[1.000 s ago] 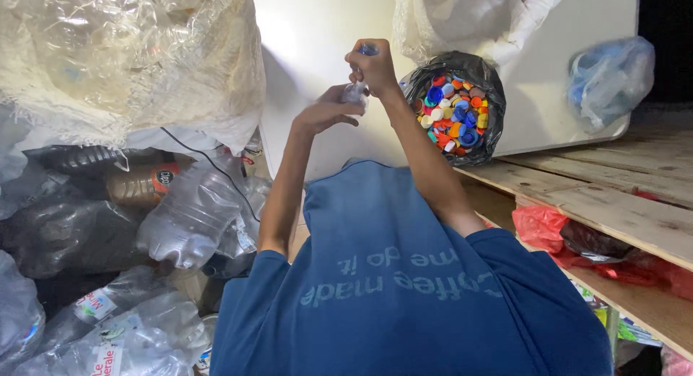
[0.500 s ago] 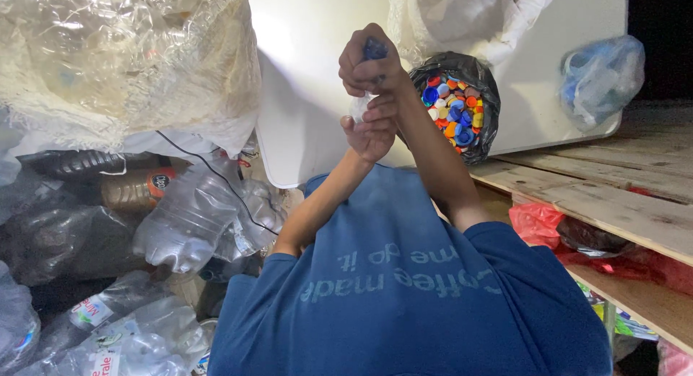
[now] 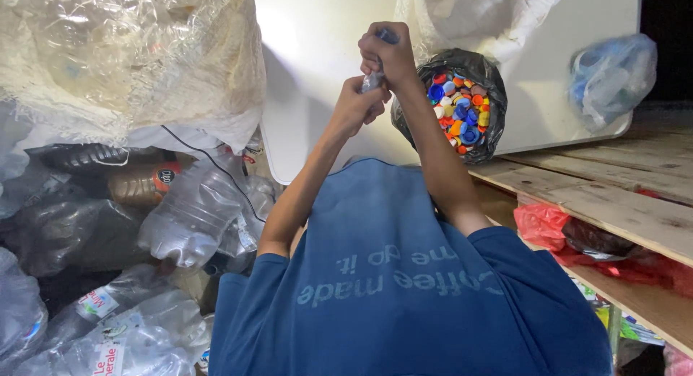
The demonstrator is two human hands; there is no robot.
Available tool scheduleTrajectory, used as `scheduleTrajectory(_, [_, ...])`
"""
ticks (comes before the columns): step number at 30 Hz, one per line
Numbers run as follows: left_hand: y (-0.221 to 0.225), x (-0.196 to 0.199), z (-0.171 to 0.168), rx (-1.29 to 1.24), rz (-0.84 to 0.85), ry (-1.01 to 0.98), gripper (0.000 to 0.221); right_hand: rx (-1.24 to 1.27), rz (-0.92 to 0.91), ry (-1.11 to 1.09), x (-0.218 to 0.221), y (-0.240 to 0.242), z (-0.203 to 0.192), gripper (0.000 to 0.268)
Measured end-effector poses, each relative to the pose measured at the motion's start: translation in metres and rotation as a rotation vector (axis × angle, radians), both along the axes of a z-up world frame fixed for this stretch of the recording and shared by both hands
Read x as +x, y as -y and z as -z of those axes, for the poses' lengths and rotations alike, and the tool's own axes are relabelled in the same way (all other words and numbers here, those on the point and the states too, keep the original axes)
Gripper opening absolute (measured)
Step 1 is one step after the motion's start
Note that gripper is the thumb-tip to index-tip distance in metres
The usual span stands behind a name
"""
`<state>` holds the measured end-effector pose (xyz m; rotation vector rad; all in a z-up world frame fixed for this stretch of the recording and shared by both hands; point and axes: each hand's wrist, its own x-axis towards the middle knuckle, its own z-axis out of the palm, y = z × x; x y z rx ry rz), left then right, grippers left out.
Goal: The person repeatedly picks up plastic bottles from a white sack, removes the caps by hand, and places the caps into a black bag while discarding the bottles into a separate sack. The process is continuous throughout the video.
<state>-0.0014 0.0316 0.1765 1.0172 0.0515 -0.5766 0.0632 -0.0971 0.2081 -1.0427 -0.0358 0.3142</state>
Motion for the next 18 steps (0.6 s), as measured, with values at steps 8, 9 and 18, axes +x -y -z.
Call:
scheduleTrajectory(8, [0.004,0.022,0.066,0.324,0.061,0.062,0.024,-0.423,0.243,-0.020,0.020,-0.007,0.084,0.018])
scheduleTrajectory(9, [0.004,0.022,0.076,0.398,0.071,0.067,0.027,-0.480,0.257,-0.022,0.019,-0.008,0.096,0.019])
scheduleTrajectory(18, [0.002,0.020,0.119,0.744,0.143,0.035,0.034,-0.827,0.289,-0.080,0.018,-0.015,0.162,0.031])
